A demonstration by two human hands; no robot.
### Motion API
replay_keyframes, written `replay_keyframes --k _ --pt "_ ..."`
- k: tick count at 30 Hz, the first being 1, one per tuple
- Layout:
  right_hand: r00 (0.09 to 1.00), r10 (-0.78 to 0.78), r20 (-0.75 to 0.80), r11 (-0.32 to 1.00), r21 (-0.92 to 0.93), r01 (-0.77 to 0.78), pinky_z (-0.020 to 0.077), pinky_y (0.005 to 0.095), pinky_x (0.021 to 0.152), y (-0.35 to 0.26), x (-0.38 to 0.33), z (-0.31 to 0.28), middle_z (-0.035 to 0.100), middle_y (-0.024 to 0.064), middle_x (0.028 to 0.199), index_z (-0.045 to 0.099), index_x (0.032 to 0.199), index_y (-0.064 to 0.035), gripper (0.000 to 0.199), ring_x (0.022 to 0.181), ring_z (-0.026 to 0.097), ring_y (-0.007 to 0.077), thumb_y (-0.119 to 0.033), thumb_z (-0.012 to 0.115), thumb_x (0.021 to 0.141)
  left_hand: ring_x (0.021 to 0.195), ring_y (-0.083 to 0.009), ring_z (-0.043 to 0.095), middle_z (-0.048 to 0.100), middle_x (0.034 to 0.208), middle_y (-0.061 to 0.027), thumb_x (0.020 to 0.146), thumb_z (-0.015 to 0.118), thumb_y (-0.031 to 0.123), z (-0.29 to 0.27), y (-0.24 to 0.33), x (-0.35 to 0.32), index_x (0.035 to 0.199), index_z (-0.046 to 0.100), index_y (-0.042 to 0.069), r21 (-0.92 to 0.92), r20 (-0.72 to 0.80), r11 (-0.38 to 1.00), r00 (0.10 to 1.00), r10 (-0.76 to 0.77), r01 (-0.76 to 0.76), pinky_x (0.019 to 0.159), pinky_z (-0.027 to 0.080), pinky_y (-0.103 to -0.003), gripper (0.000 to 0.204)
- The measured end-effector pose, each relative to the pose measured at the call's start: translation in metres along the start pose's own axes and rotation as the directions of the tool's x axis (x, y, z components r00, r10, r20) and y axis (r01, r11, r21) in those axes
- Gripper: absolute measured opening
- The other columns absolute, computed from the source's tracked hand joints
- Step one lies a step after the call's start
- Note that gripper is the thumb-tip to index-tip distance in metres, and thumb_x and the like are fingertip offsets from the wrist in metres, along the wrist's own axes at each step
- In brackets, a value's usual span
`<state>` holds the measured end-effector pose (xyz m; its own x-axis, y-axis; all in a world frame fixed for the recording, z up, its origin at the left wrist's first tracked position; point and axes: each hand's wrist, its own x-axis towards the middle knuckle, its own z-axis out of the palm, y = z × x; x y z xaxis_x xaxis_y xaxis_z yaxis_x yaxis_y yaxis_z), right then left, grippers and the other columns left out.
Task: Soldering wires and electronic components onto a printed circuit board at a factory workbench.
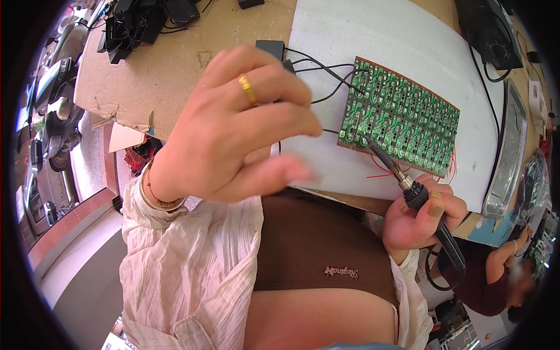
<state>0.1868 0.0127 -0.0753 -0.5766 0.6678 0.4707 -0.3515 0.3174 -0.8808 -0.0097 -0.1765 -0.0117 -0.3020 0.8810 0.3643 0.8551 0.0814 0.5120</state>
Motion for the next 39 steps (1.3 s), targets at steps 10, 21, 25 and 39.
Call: replay_keyframes --k 10,21,25,39 --pt "0.999 -0.008 0.047 0.999 -0.044 0.01 0.0327 0.0285 0.046 0.0 0.004 -0.002 0.051 0.0078 0.068 0.044 0.095 -0.0034 0.027 0.048 0.041 0.0103 -0.021 0.064 0.092 0.097 -0.0207 0.053 0.064 0.103 0.007 0.064 0.075 0.024 0.008 -0.003 -0.034 0.084 0.072 0.017 0.166 0.035 0.982 0.996 0.081 -0.086 0.086 0.037 -0.038 0.021" --pt "0.999 -0.033 -0.034 0.993 -0.113 0.029 0.0347 0.0291 0.048 0.001 0.004 0.003 0.051 0.0076 0.066 0.045 0.091 -0.0031 0.027 0.051 0.044 0.0112 -0.021 0.065 0.089 0.067 -0.0183 0.061 0.065 0.078 -0.0042 0.085 0.067 0.005 0.008 0.014 -0.006 0.094 0.069 0.005 -0.322 0.032 0.892 0.945 -0.325 0.318 0.07 0.046 -0.032 0.009" --pt "0.999 -0.034 -0.036 0.991 -0.131 0.029 0.0359 0.029 0.049 -0.006 0.009 0.006 0.051 0.0077 0.066 0.046 0.092 -0.0033 0.027 0.052 0.045 0.0117 -0.022 0.065 0.09 0.068 -0.0195 0.058 0.064 0.076 -0.0032 0.082 0.071 0.002 0.02 0.006 0.009 0.089 0.071 0.006 0.146 -0.139 0.988 0.99 -0.03 0.051 0.068 0.043 -0.032 0.008" --pt "1.0 -0.012 -0.009 0.988 -0.156 0.01 0.037 0.0257 0.051 -0.003 0.011 0.017 0.051 0.0075 0.066 0.047 0.095 -0.0017 0.028 0.053 0.045 0.0101 -0.021 0.066 0.09 0.075 -0.0194 0.052 0.059 0.08 0.0009 0.071 0.077 0.004 0.04 -0.008 0.008 0.088 0.072 0.01 0.151 -0.136 0.987 0.99 -0.032 0.053 0.07 0.039 -0.034 0.018"
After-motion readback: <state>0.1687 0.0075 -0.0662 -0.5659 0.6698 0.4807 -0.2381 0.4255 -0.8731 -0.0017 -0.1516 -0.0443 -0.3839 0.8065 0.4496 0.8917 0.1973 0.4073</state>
